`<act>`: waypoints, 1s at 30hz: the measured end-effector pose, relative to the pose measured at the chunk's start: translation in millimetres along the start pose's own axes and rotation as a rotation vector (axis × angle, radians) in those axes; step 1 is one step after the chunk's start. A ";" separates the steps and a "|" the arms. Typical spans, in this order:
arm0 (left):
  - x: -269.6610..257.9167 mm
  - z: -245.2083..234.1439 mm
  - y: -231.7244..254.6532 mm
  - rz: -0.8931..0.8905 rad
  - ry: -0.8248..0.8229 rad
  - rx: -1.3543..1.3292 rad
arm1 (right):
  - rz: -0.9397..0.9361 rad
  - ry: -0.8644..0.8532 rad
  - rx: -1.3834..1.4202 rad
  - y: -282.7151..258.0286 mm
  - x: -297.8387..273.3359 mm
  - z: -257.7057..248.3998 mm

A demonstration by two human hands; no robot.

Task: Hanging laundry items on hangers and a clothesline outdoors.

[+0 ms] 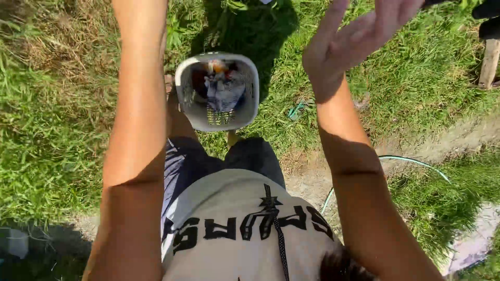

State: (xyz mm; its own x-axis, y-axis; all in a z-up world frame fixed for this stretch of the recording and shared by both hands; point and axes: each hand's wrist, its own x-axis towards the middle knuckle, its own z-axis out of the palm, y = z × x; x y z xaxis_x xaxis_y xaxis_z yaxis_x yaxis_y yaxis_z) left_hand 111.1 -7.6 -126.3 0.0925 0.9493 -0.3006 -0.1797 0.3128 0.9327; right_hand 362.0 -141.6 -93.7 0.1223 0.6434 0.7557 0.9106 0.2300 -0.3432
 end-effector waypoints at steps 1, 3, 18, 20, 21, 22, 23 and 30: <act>-17.2 -20.4 -24.4 -0.036 -0.015 0.029 | 0.009 -0.035 0.022 -10.9 -47.8 4.8; -41.0 -54.9 -56.5 -0.080 -0.041 0.091 | 0.288 -0.354 0.208 -27.4 -131.8 18.8; -236.6 -246.4 -491.9 -0.838 0.013 0.014 | 0.669 -1.426 -0.112 25.9 -565.8 258.2; -236.6 -243.1 -503.4 -0.873 -0.006 -0.007 | 0.637 -1.346 -0.092 46.8 -614.3 271.9; -239.1 -238.6 -504.5 -0.906 -0.029 -0.024 | 0.609 -1.261 -0.074 56.9 -634.7 272.6; -233.5 -228.0 -490.9 -0.915 -0.033 -0.028 | 0.614 -1.267 -0.081 39.5 -611.6 257.2; -228.6 -216.5 -474.2 -0.964 0.011 -0.055 | 0.720 -1.147 0.006 21.3 -585.6 240.4; -196.3 -180.1 -434.6 -1.067 0.144 -0.318 | 0.968 -1.087 0.456 -128.6 -350.6 91.7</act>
State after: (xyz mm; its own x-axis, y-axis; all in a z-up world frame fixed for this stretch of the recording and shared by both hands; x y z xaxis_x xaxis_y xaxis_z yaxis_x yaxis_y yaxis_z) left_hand -5.3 -324.1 -508.6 0.2380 0.1791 -0.9546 -0.3202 0.9424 0.0970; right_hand 165.8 -329.7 -365.7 0.0555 0.8353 -0.5470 0.4332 -0.5137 -0.7406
